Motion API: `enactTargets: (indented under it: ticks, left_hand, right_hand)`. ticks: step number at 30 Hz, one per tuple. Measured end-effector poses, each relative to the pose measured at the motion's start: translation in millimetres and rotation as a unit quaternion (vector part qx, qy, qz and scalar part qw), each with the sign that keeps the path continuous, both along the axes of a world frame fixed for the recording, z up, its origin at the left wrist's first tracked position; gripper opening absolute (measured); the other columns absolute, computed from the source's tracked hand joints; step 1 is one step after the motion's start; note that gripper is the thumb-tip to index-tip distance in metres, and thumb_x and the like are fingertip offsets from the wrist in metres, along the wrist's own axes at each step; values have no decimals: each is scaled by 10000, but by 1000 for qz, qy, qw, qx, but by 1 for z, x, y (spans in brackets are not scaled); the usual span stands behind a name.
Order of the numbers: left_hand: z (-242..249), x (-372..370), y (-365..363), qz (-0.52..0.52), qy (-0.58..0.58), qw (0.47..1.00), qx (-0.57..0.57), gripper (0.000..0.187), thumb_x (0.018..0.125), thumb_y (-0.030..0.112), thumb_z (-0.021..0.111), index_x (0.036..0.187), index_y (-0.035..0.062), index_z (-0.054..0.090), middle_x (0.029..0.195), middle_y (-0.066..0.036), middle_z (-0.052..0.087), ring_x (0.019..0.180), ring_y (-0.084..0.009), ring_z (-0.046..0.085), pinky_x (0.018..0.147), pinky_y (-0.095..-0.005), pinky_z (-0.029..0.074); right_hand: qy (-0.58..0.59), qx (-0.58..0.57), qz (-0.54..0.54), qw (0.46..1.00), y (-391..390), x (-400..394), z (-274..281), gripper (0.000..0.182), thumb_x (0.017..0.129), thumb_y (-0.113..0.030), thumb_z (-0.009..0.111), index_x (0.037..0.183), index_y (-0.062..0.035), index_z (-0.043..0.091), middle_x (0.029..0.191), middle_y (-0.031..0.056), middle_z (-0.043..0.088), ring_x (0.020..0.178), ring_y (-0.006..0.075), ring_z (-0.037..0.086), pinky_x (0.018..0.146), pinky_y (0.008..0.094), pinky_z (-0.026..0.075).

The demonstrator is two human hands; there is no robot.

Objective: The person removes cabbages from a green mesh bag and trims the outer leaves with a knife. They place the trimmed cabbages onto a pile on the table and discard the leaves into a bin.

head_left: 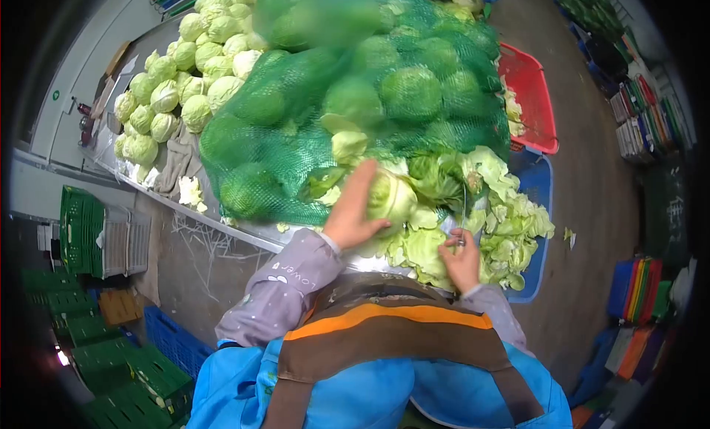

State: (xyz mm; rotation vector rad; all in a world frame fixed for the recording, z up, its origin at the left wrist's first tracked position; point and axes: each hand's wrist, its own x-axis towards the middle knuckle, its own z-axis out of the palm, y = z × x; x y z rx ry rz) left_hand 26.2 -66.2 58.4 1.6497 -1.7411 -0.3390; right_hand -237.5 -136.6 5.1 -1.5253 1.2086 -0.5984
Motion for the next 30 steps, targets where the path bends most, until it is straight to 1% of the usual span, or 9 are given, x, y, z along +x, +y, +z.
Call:
enactTargets:
  ticks: [1, 3, 4, 6, 8, 12, 15, 20, 30]
  left_hand:
    - [8, -6, 3, 112, 23, 993, 17, 972, 574, 332, 851, 1331, -19, 352, 1324, -226, 413, 1283, -394, 340, 1084, -449, 257]
    - [6, -6, 3, 292, -44, 948, 121, 1105, 509, 357, 877, 1338, -47, 268, 1335, -259, 363, 1243, -377, 383, 1062, -392, 312]
    - [0, -5, 0, 286, -46, 949, 124, 1105, 509, 357, 877, 1338, -47, 268, 1335, -259, 363, 1243, -377, 383, 1062, -392, 312]
    - [-9, -3, -8, 232, 147, 922, 273, 1141, 472, 343, 894, 1331, -48, 254, 1306, -278, 364, 1223, -381, 391, 1037, -369, 349]
    - [4, -16, -12, 156, 68, 962, 211, 1118, 471, 323, 894, 1316, -53, 267, 1226, -257, 408, 1192, -377, 397, 1024, -397, 361]
    - [4, -51, -22, 113, 117, 970, 182, 1081, 466, 366, 896, 1289, -41, 326, 1208, -241, 421, 1161, -389, 408, 1018, -413, 348]
    - [-6, -63, -28, 144, -37, 977, 152, 1053, 472, 421, 877, 1252, -38, 339, 1211, -245, 415, 1128, -385, 413, 983, -433, 359]
    - [1, -61, -37, 117, -9, 970, 212, 1054, 475, 415, 859, 1250, -58, 324, 1203, -254, 399, 1140, -394, 391, 971, -436, 367]
    - [-8, -61, -33, 126, -44, 985, 109, 1017, 465, 403, 859, 1220, -58, 356, 1100, -226, 443, 1047, -376, 429, 921, -437, 359]
  right_hand:
    - [72, -178, 53, 980, 1, -17, 1, 341, 738, -9, 649, 1064, -6, 552, 898, 115, 595, 736, 209, 591, 615, 328, 466]
    - [119, -212, 65, 968, -3, -29, 40, 334, 741, -4, 625, 1067, -2, 548, 918, 145, 584, 797, 265, 586, 681, 354, 463]
    - [164, -247, 82, 952, -5, -32, 55, 329, 745, 1, 602, 1069, 3, 544, 938, 175, 573, 858, 322, 582, 747, 380, 460]
    - [145, -301, 97, 937, -11, -26, 60, 255, 795, -17, 569, 1046, 16, 539, 893, 170, 571, 748, 326, 568, 679, 350, 460]
    - [98, -120, 170, 973, -11, -15, 68, 276, 827, -103, 554, 1084, -3, 537, 1014, 203, 580, 829, 359, 593, 727, 403, 467]
    - [176, -40, 188, 965, -7, -4, 72, 283, 846, -150, 533, 1122, -90, 512, 772, 191, 623, 710, 378, 605, 638, 448, 464]
    - [172, -56, 173, 968, -4, -4, 48, 239, 816, -124, 525, 1053, -93, 502, 694, 197, 609, 676, 404, 597, 608, 483, 451]
    - [146, -96, 133, 976, 4, 3, 26, 182, 791, -83, 550, 953, -44, 479, 629, 208, 565, 628, 411, 572, 581, 487, 427]
    - [189, -32, 183, 964, -11, 32, 25, 206, 773, -23, 504, 929, 105, 457, 724, 323, 584, 696, 489, 586, 646, 526, 470]
